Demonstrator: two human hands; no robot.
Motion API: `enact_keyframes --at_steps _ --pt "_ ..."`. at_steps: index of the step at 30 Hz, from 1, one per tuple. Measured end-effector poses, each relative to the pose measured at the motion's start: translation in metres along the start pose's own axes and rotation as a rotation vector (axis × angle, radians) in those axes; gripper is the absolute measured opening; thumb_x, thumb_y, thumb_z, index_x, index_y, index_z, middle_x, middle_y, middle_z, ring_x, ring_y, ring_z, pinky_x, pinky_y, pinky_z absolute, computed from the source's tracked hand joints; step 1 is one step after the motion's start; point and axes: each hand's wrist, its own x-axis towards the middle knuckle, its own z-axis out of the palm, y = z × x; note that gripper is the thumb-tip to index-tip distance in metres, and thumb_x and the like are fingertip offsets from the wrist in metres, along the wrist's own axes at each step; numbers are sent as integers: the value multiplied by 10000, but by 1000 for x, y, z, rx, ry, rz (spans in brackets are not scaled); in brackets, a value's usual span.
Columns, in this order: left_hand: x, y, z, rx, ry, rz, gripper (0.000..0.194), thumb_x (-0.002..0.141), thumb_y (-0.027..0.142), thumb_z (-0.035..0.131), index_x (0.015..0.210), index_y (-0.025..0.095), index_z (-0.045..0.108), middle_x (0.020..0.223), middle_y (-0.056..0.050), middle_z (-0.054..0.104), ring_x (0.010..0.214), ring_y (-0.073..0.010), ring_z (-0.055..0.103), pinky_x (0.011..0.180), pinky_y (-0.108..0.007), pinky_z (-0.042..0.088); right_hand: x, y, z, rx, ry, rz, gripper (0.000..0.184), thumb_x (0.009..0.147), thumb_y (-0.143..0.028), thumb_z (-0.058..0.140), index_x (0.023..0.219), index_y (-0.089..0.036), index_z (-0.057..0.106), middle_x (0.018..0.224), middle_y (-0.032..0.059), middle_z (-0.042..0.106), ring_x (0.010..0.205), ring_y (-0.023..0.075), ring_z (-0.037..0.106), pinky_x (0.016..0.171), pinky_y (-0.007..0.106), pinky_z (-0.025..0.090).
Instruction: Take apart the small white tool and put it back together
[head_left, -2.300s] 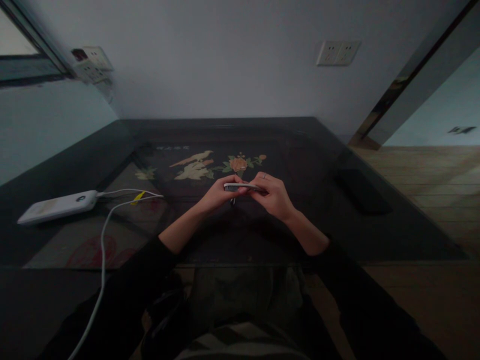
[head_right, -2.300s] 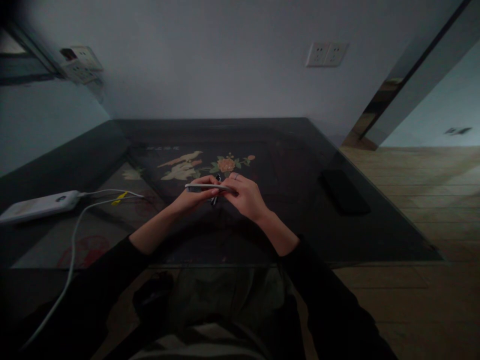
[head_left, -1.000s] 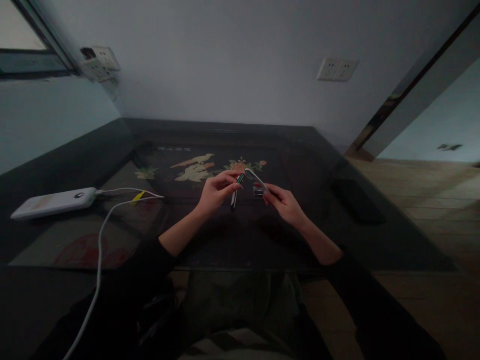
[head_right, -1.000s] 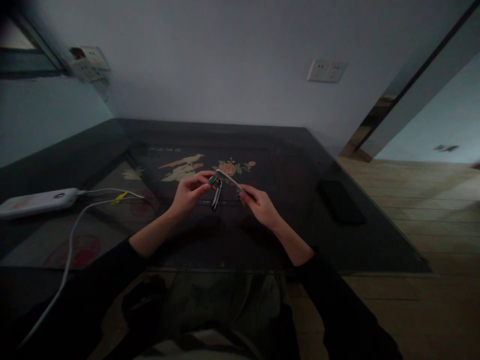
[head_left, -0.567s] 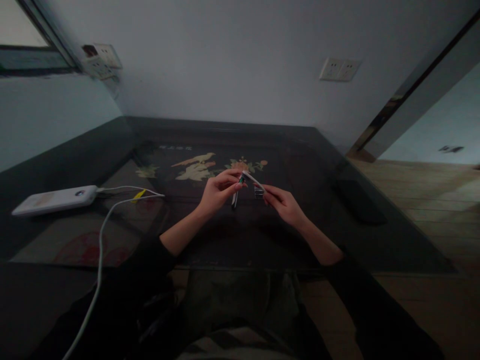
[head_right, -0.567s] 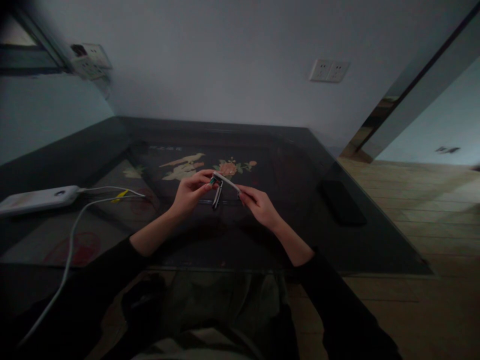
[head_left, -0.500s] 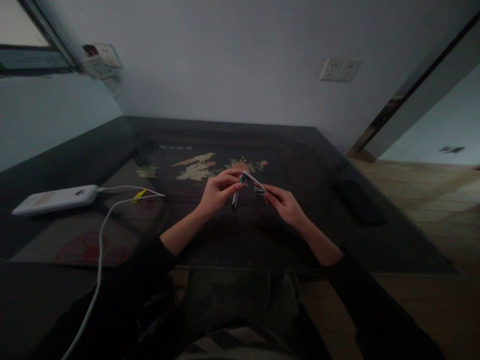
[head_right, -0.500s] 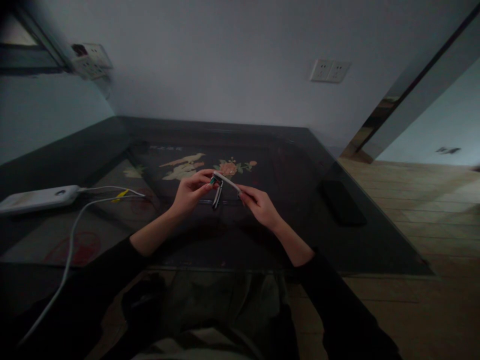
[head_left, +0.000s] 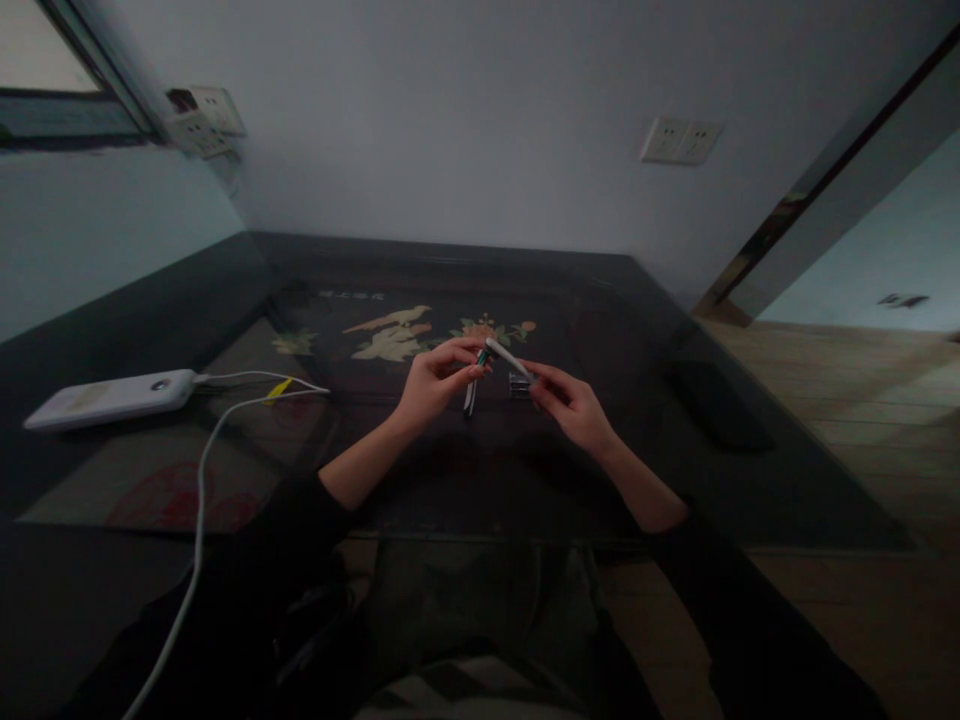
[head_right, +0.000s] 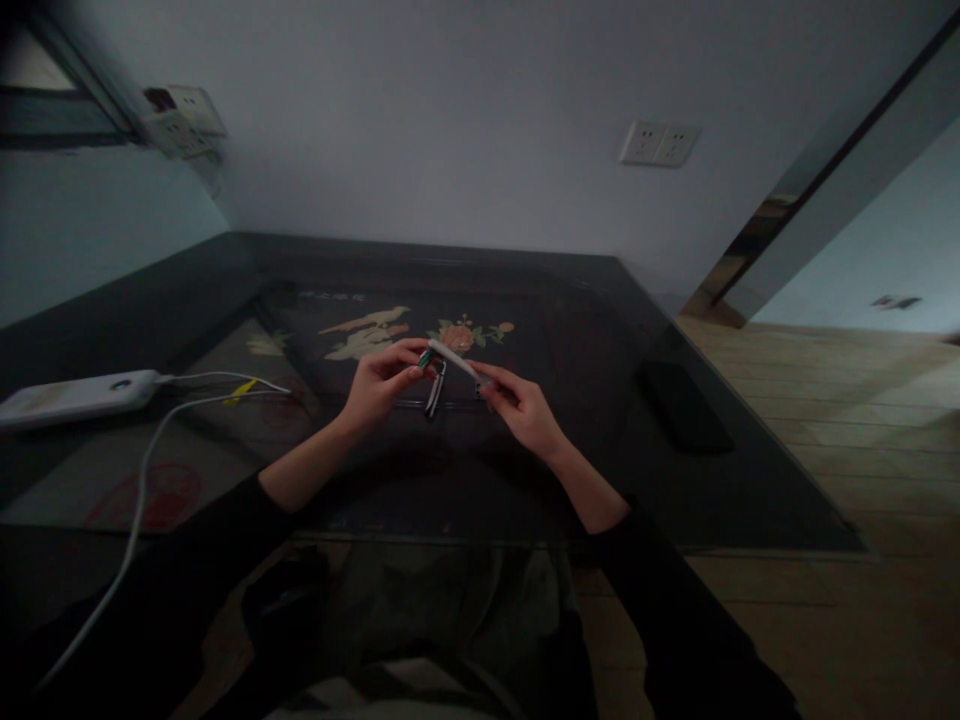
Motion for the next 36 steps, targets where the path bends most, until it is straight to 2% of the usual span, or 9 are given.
enact_keyframes --at_steps 5,9,17,21,28,36 --pt "0 -3 1 -47 -7 -19 262 719 444 772 702 184 742 1091 -110 715 1046 -260 659 823 -405 576 0 1 2 193 3 52 386 904 -360 598 1257 -210 640 685 -30 533 514 74 446 482 226 381" --pt "-1 -5 2 -74 -1 -42 291 703 466 784 716 177 753 1088 -114 708 1015 -255 663 797 -385 579 0 -1 3 258 -21 74 362 892 -374 614 1201 -190 659 689 -31 527 475 57 435 435 215 353" --pt "-3 -10 2 -121 -4 -44 234 737 421 769 755 187 770 1106 -102 697 1074 -252 645 790 -335 564 0 -2 1 245 -36 102 375 895 -391 612 1199 -174 649 681 -38 522 455 49 445 408 201 355" --pt "-3 -7 2 -86 -15 -42 238 737 426 765 747 188 763 1111 -107 702 1071 -259 650 813 -361 562 0 -1 1 244 -36 89 370 893 -387 614 1191 -172 654 687 -37 523 453 45 449 408 196 362" --pt "-1 -3 0 -3 26 -31 252 740 418 758 707 169 736 1093 -121 717 1097 -256 648 975 -419 493 0 -4 1 198 -12 66 355 891 -367 619 1191 -183 661 715 -32 538 455 44 475 410 192 386" --pt "0 -7 0 18 37 -63 281 708 422 781 684 157 688 1112 -129 721 1057 -242 665 946 -393 500 0 -5 1 189 -3 57 339 886 -347 622 1176 -177 664 733 -31 531 451 39 478 415 191 389"
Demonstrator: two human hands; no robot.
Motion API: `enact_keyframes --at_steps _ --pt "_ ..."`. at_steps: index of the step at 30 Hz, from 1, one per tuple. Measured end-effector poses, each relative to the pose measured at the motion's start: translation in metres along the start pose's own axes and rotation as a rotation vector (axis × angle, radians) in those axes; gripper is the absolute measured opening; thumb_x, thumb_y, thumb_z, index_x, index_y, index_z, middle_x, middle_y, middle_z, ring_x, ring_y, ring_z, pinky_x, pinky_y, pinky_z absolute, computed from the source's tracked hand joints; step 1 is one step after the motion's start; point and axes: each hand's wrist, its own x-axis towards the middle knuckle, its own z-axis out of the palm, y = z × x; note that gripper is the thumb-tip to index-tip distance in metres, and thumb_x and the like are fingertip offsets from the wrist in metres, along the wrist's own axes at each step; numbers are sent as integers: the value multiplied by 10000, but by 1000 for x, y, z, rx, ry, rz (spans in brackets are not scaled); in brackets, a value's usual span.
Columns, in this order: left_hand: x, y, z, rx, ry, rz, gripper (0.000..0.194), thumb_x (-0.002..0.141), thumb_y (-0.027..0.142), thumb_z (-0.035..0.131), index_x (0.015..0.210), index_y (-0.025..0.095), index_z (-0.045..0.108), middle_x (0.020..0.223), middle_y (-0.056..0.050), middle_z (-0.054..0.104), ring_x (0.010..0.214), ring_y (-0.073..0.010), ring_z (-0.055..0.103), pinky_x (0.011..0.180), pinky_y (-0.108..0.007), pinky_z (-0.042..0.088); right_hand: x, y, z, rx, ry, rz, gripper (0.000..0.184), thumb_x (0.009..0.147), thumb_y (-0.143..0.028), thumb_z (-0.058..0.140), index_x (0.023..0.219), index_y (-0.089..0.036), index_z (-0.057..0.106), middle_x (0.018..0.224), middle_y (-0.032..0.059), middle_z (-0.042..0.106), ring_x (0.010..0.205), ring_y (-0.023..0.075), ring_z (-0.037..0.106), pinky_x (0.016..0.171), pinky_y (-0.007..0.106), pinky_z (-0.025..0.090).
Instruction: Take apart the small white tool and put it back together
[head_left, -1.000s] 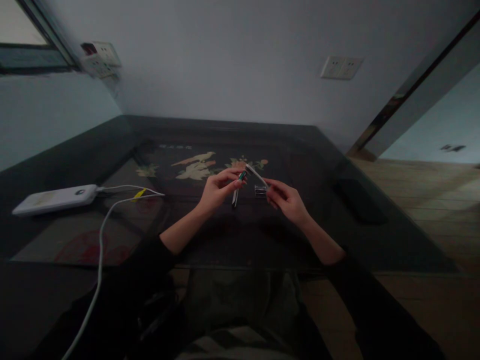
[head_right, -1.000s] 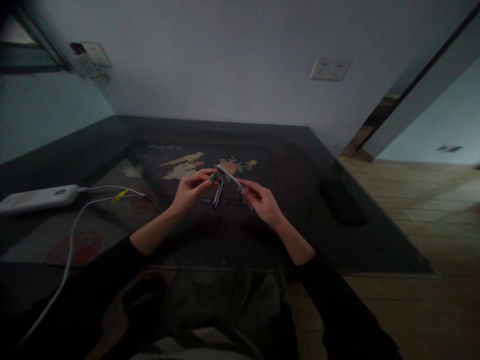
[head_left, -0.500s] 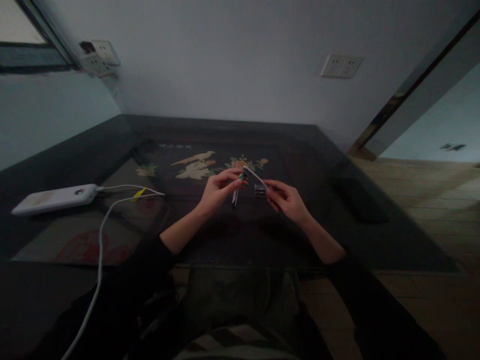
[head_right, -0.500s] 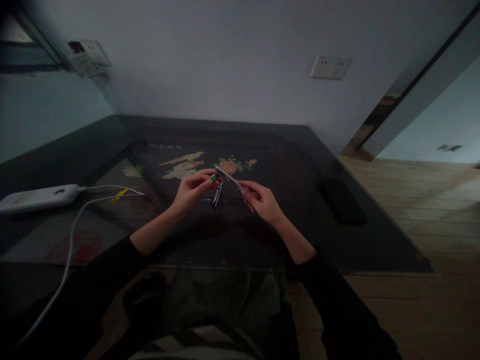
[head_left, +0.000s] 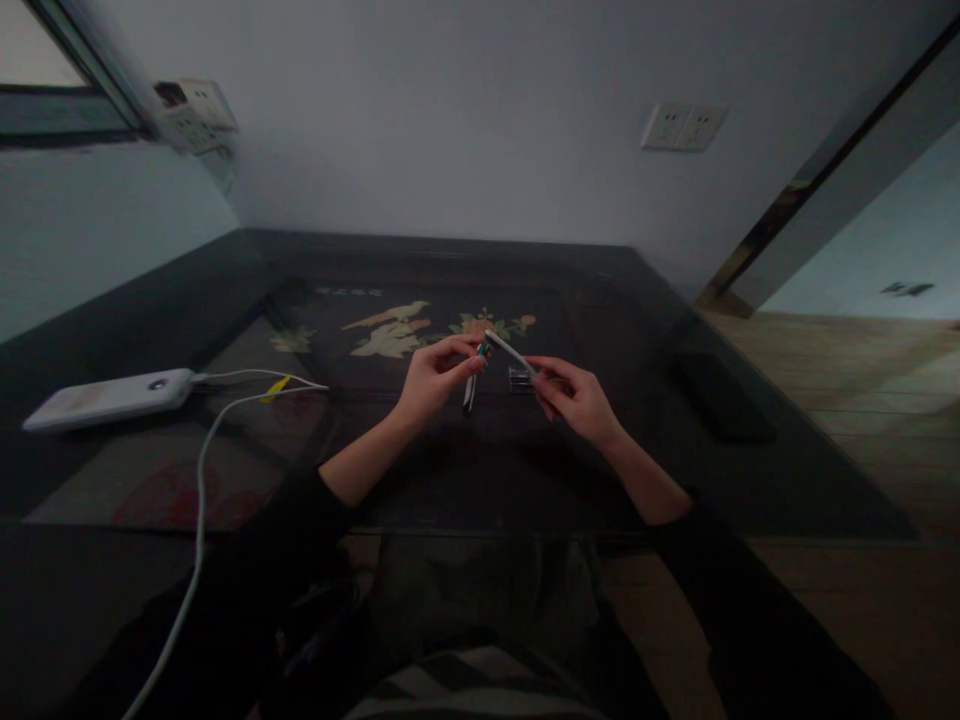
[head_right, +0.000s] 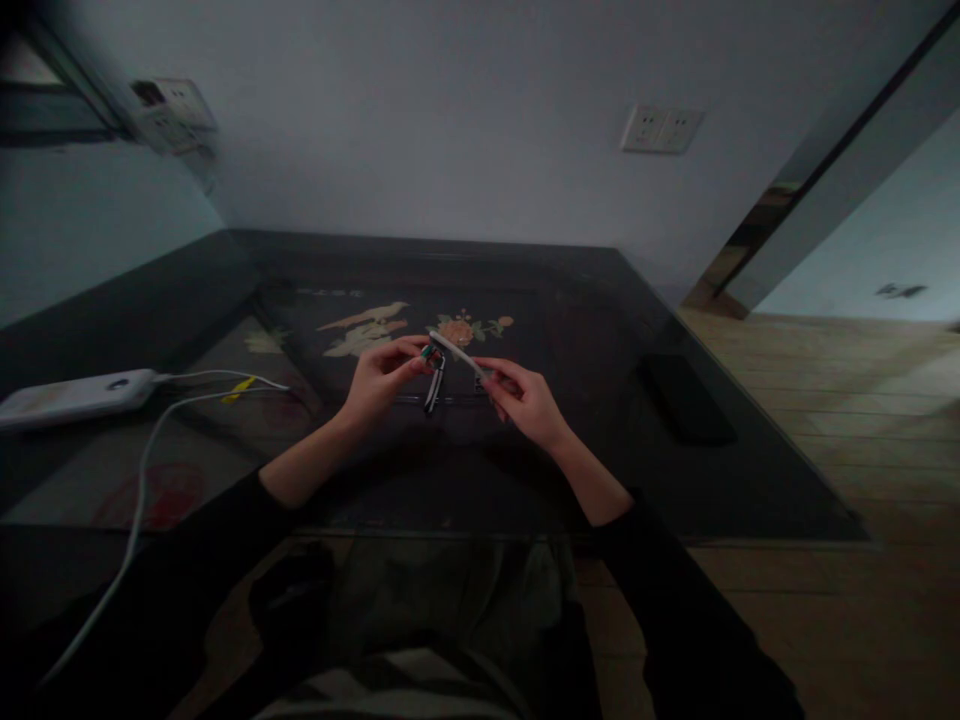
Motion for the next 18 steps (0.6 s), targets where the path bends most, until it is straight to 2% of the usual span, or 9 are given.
enact_keyframes --at_steps 4,11,18 --pt "0 1 0 -4 7 3 289 710 438 776 680 166 683 1089 -119 728 1062 -239 663 971 -402 490 0 0 0 -14 -11 5 343 893 -348 614 1179 -166 662 710 -33 525 457 43 474 426 195 402" --pt "-1 1 1 -30 13 -11 290 691 431 794 681 170 670 1053 -114 731 1050 -236 668 909 -371 527 0 0 0 -32 -19 2 338 895 -343 608 1184 -175 660 711 -31 526 460 50 480 432 201 404" --pt "-1 -3 4 -105 9 -50 321 672 437 801 732 160 650 1062 -108 716 973 -224 678 717 -314 572 0 0 0 -85 -13 -1 349 881 -355 622 1186 -191 667 770 -3 577 536 72 515 505 215 451"
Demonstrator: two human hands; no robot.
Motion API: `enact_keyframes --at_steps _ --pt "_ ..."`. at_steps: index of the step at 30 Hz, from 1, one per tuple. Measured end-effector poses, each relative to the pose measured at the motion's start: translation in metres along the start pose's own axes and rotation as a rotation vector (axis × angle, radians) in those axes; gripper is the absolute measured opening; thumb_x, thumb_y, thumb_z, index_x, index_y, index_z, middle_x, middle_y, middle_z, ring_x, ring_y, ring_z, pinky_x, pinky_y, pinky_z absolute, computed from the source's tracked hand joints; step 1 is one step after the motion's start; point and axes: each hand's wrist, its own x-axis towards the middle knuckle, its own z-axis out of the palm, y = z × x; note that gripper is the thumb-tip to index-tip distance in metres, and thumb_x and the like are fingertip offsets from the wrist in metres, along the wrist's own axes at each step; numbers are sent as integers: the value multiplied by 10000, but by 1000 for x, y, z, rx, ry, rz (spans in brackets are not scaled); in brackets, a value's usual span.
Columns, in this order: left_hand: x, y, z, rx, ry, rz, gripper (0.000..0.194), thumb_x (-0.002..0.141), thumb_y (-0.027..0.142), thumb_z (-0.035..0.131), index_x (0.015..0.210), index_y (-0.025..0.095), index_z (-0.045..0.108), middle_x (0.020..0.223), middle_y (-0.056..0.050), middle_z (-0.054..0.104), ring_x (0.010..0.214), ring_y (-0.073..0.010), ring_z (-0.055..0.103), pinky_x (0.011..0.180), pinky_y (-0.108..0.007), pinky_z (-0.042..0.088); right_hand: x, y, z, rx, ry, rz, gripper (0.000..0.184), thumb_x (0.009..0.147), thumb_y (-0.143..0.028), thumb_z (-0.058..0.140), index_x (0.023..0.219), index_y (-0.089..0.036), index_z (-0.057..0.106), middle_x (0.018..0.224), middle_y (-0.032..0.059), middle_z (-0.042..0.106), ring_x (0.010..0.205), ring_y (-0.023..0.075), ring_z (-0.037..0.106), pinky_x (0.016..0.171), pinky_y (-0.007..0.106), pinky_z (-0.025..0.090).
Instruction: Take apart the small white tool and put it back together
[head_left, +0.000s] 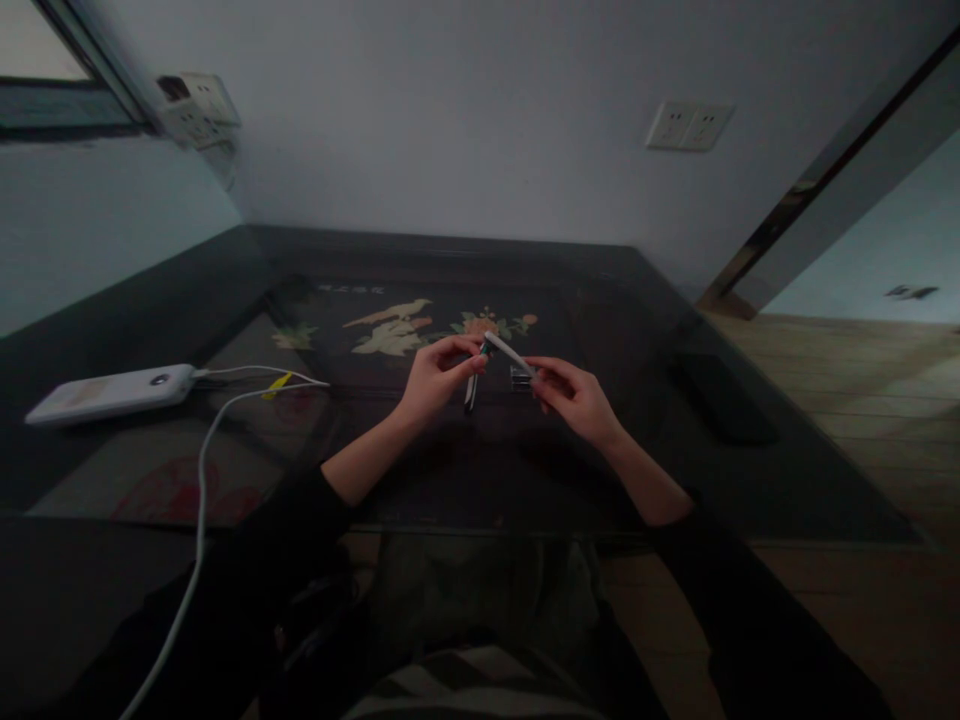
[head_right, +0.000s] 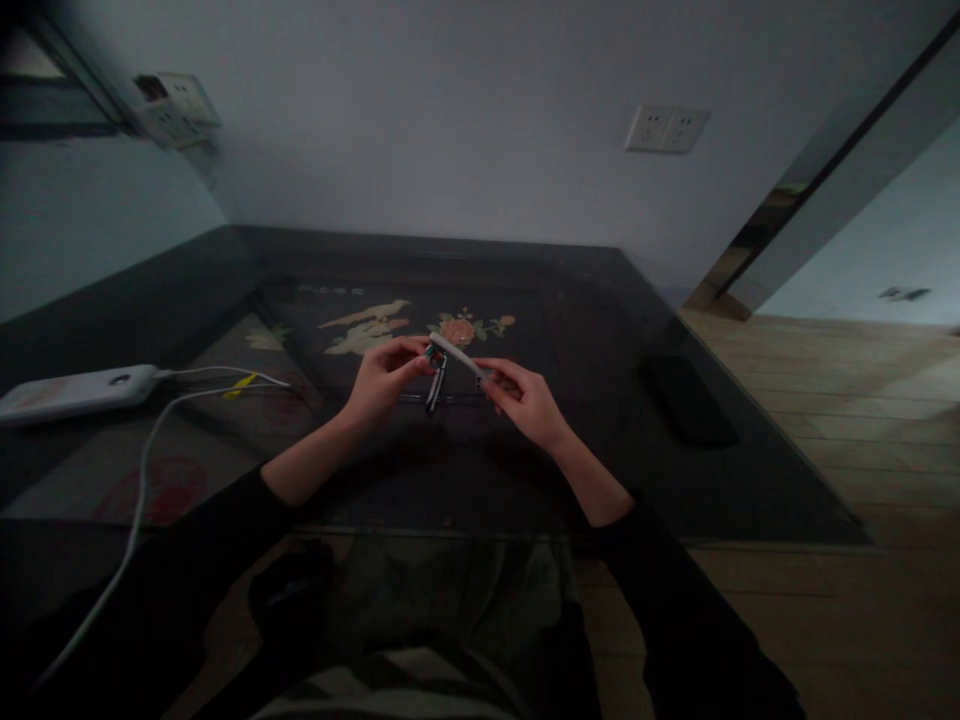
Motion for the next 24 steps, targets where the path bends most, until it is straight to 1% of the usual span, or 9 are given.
enact_keyframes --at_steps 5,8,10,14,16,20,22,24 --pt "-1 0 1 -26 12 -27 300 665 409 807 724 158 652 1024 -97 719 949 -215 678 715 -311 578 -1 -1 0 -68 -2 -16 408 900 -314 591 1288 -193 629 775 10 617 585 96 527 560 236 466" --pt "-1 -2 2 -49 33 -35 276 652 375 816 706 162 648 1000 -89 726 970 -213 676 737 -302 574 -2 -3 1 -116 -6 -44 420 905 -296 573 1312 -205 621 817 27 667 633 118 557 631 268 493" --pt "-1 -3 2 -63 43 -34 268 645 358 819 702 164 643 986 -85 731 996 -216 672 750 -298 569 -2 -4 3 -121 -19 -59 427 908 -292 562 1324 -215 616 845 33 688 643 126 570 650 282 501" --pt "0 -6 2 -92 56 -47 282 633 349 827 720 157 638 1040 -96 733 986 -216 679 750 -299 563 -5 -4 6 -97 -74 -73 436 909 -293 558 1335 -214 610 820 29 692 603 117 547 601 267 481" --pt "0 -7 1 -95 51 -44 279 637 345 825 724 160 636 1039 -95 735 1002 -220 680 775 -309 558 -5 -3 7 -89 -86 -72 438 910 -296 555 1337 -215 609 795 22 686 583 110 529 573 255 462" --pt "-1 -8 1 -59 41 -12 252 654 331 816 701 176 624 935 -75 745 1085 -238 659 891 -357 528 -4 0 6 -126 -27 -55 434 914 -290 543 1335 -205 612 819 30 688 604 118 528 590 264 464" --pt "-1 -7 1 -48 44 -21 254 649 327 817 690 174 619 934 -73 747 1063 -238 669 918 -375 515 -2 2 5 -153 12 -49 433 916 -293 544 1334 -205 613 850 37 698 620 125 530 610 274 470" --pt "-2 -6 1 -56 44 -43 258 641 320 821 687 168 618 960 -77 747 1022 -232 683 903 -373 516 -2 3 5 -167 37 -44 435 916 -302 550 1337 -211 611 883 42 708 627 129 530 619 280 472"
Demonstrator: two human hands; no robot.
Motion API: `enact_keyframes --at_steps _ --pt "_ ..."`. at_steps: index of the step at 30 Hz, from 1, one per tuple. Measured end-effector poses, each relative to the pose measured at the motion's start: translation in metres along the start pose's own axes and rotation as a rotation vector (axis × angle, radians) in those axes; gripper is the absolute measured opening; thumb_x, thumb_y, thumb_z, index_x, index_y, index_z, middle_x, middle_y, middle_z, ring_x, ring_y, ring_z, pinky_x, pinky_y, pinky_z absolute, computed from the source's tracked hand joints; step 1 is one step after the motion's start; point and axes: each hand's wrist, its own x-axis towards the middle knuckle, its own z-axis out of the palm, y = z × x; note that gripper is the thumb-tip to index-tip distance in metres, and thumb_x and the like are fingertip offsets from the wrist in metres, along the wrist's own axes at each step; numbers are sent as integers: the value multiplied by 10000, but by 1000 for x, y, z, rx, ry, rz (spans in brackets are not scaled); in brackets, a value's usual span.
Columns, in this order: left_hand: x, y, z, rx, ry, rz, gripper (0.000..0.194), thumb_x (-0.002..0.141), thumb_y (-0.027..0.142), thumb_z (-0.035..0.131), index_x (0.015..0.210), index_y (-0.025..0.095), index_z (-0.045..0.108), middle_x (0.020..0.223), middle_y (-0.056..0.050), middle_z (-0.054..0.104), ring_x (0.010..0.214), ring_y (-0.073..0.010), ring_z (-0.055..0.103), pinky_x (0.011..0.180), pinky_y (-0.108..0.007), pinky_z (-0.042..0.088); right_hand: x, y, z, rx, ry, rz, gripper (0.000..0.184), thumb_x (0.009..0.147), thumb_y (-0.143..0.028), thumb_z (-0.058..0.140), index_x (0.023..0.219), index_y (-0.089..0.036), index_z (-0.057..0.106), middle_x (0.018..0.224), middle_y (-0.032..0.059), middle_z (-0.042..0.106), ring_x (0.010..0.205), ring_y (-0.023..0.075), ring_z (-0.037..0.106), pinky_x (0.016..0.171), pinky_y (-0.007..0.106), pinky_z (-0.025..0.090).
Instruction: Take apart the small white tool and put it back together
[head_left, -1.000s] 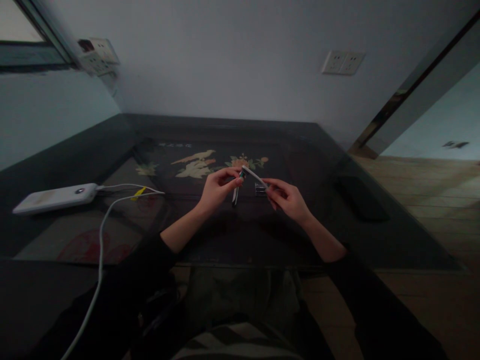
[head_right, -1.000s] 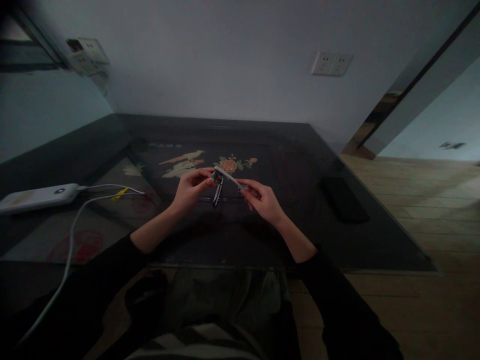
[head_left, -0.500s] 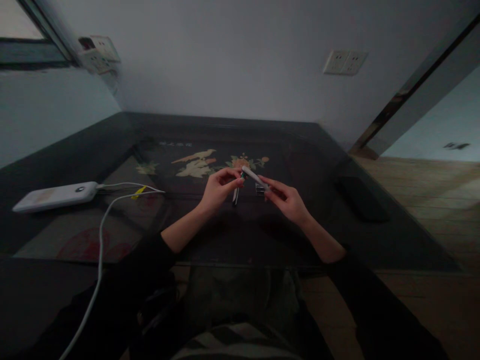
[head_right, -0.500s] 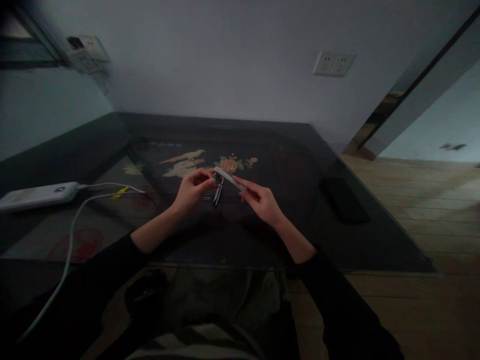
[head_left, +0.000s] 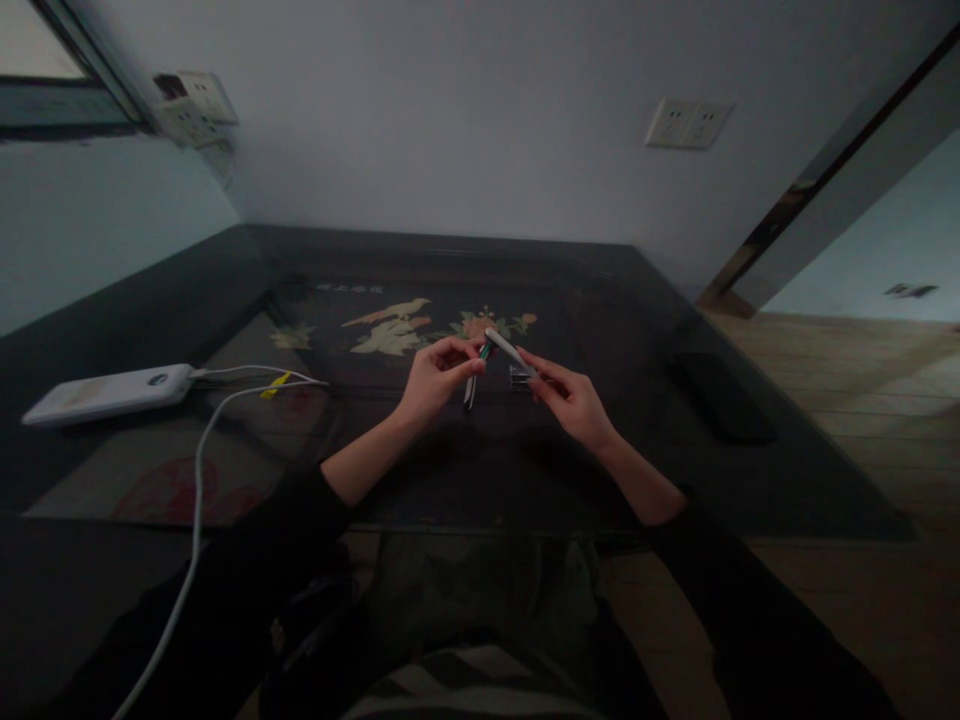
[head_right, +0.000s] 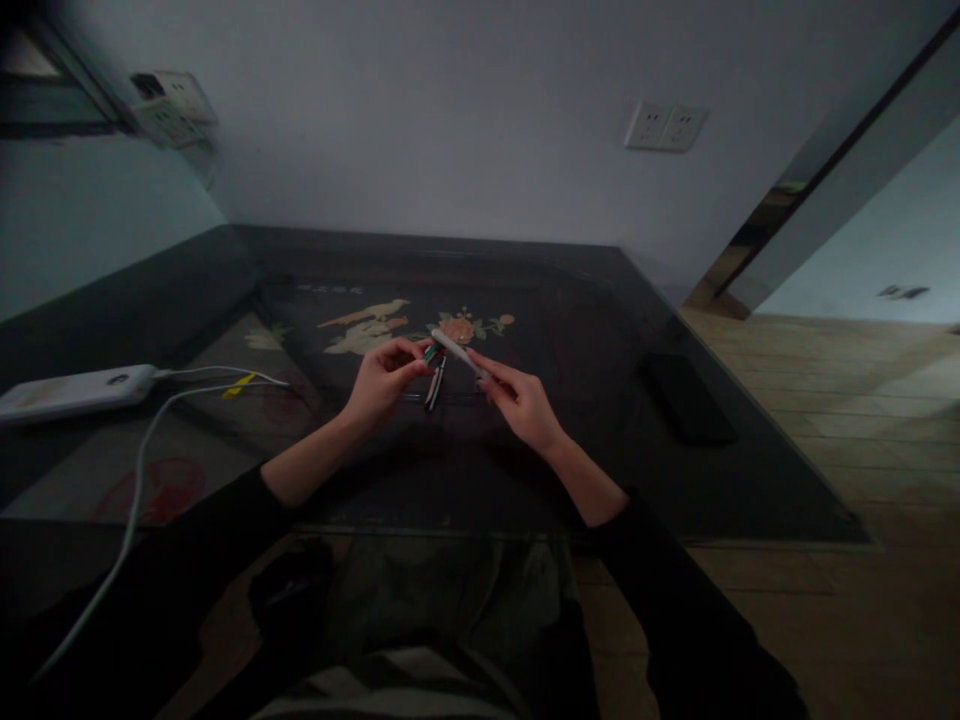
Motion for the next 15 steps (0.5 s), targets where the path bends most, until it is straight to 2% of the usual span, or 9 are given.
enact_keyframes --at_steps 3,7,12,15 --pt "0 0 0 -21 3 -16 272 631 321 826 686 164 611 944 -76 744 974 -223 691 846 -352 532 0 0 1 8 6 3 439 915 -309 550 1337 -207 612 926 57 716 625 131 534 610 279 470" --pt "1 -2 0 -24 12 -4 285 654 345 811 707 170 592 916 -76 736 1025 -233 676 813 -340 543 -2 -5 3 43 -34 1 446 905 -304 553 1329 -184 620 926 68 716 595 121 518 571 267 455" --pt "1 -2 1 -63 27 -5 312 641 354 824 714 164 587 1051 -103 732 1108 -245 651 801 -315 547 -4 -9 5 83 -94 -10 442 892 -295 565 1318 -196 629 846 44 695 565 103 482 515 238 412" --pt "0 0 2 -95 39 -4 304 628 328 838 686 162 591 981 -85 741 1073 -231 664 766 -282 546 -4 -7 6 114 -81 -3 450 887 -286 572 1324 -191 621 765 17 651 533 87 435 484 223 368"
